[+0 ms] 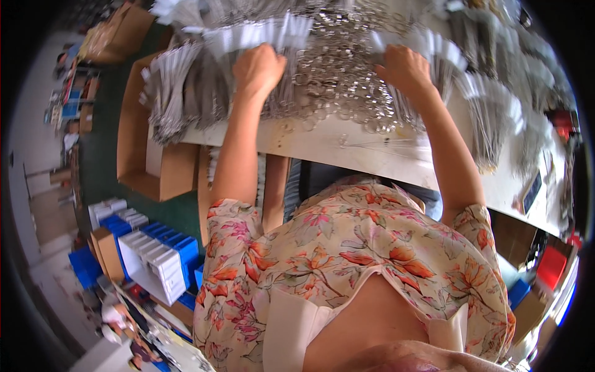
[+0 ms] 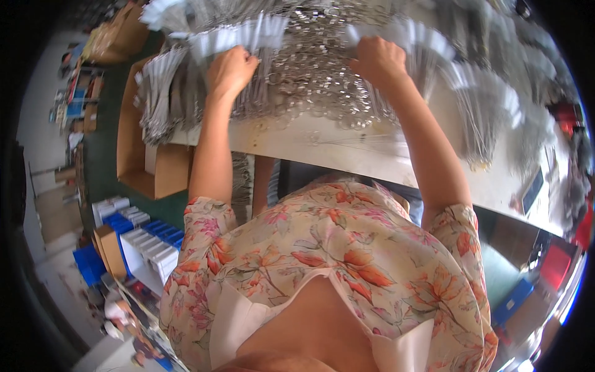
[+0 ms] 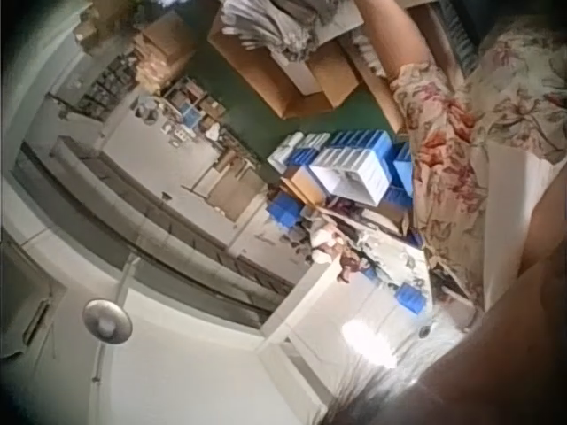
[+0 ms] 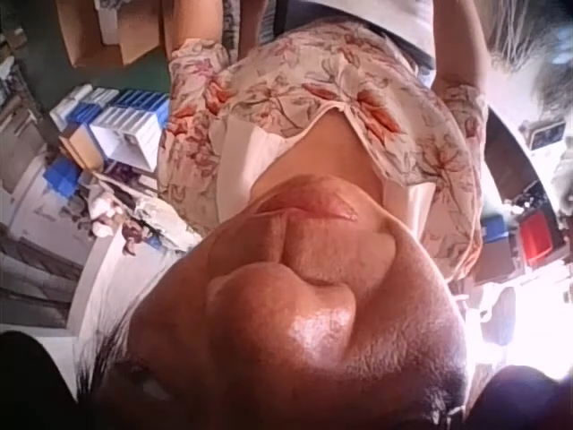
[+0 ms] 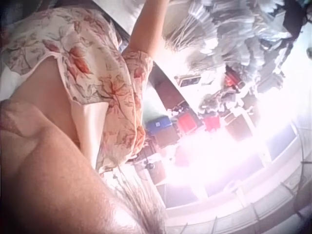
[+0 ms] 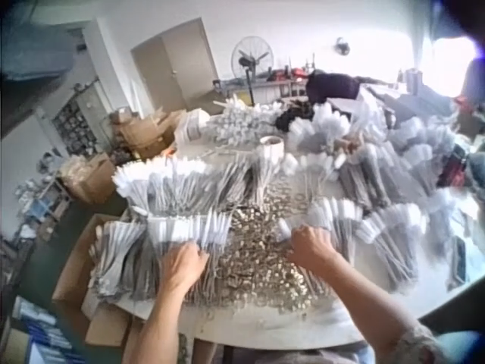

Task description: Threading small wire cleaning brushes onto a metal ring and closing the ring.

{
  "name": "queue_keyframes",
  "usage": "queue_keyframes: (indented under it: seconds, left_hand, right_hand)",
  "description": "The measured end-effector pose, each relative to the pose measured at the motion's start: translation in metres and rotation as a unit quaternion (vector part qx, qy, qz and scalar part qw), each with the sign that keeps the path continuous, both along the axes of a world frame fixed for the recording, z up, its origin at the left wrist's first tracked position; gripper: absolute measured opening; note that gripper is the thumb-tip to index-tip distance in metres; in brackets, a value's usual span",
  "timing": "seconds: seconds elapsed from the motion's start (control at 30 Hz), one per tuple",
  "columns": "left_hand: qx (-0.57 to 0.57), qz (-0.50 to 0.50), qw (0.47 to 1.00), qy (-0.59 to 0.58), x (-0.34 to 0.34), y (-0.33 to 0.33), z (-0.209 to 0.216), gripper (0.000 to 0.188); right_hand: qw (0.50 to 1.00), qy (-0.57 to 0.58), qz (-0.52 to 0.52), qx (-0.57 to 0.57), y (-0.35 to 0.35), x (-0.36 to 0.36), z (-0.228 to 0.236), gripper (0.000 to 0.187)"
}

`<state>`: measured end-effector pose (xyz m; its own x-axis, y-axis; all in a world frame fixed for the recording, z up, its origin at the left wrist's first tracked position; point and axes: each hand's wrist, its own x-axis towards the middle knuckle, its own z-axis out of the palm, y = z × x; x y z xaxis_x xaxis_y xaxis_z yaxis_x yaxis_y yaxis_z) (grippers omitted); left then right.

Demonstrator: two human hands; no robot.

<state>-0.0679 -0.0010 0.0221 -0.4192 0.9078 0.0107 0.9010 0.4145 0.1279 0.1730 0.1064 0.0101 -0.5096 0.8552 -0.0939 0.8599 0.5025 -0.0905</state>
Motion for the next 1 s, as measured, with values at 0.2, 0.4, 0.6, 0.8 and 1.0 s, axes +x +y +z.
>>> queue_keyframes:
  seconds: [0.2,0.4,0.6,0.8,1.0]
  left_hand:
    - [0.158,0.006,0.985,-0.064,-0.003,-0.015,-0.013,0.017]
    - [0.27,0.032,0.956,-0.113,-0.009,-0.01,-0.007,0.012]
    - [0.539,0.037,0.726,-0.427,-0.025,-0.004,0.023,0.018]
    - [-0.027,0.054,0.992,0.111,-0.184,-0.08,-0.016,0.045]
    - [-0.016,0.123,0.99,-0.07,-0.192,-0.079,-0.039,0.027]
  right_hand:
    - [0.998,0.03,-0.046,-0.032,0.007,0.011,0.011,0.032]
    - [0.972,0.182,-0.146,-0.013,0.011,0.053,0.006,0.028]
    - [0.964,0.215,-0.149,0.05,0.013,0.092,0.001,0.024]
    - [0.884,0.421,-0.157,-0.126,0.016,0.089,-0.003,0.023]
    - [0.876,0.442,-0.161,-0.111,0.011,0.086,0.019,0.034]
